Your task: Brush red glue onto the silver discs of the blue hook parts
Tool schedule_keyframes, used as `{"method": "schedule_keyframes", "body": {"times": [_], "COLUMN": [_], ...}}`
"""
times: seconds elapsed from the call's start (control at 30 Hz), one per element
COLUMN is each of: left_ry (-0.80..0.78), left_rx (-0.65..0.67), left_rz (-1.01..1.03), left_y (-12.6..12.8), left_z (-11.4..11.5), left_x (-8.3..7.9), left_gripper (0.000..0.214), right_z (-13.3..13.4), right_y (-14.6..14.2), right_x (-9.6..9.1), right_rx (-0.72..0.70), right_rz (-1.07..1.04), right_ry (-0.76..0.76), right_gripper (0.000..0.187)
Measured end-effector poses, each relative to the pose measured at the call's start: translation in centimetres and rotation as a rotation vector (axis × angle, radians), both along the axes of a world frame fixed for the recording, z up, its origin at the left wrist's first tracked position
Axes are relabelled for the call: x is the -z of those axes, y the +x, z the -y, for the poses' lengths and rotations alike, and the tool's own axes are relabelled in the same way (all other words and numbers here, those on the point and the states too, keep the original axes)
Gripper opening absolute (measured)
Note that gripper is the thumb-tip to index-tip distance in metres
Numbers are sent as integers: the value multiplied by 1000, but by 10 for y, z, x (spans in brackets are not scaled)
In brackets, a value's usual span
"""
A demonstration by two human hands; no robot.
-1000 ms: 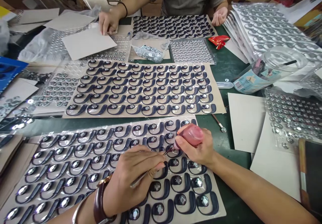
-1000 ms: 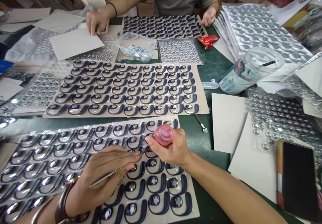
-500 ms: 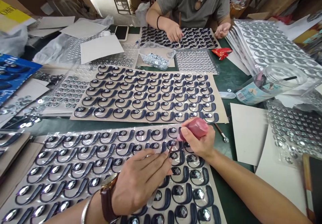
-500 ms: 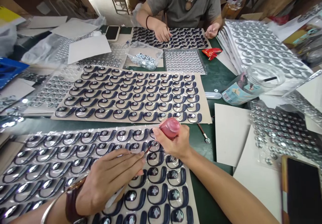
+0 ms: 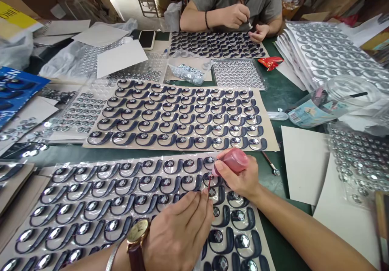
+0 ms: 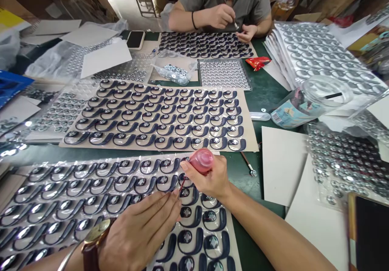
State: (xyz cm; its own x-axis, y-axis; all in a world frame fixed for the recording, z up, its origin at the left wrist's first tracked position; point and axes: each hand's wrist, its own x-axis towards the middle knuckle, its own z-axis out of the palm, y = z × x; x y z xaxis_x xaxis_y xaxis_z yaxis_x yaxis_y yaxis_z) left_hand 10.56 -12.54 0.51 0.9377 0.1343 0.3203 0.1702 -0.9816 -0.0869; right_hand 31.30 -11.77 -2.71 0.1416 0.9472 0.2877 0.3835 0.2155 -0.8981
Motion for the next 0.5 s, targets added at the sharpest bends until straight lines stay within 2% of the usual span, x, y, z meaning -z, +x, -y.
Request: {"method": "schedule_keyframes", "body": {"times": [0.5], "left_ry": [-48], "left_rx": [-13], "left_rz": [-3], "left_y": [-3], "left_z": [0], "left_x": [3], "left_gripper": [38], "right_z": [1], "right_y": [1], "right_x": [2], "right_rx": [74], "right_rz": [32], "right_ry": [-39], "right_gripper": [13]}}
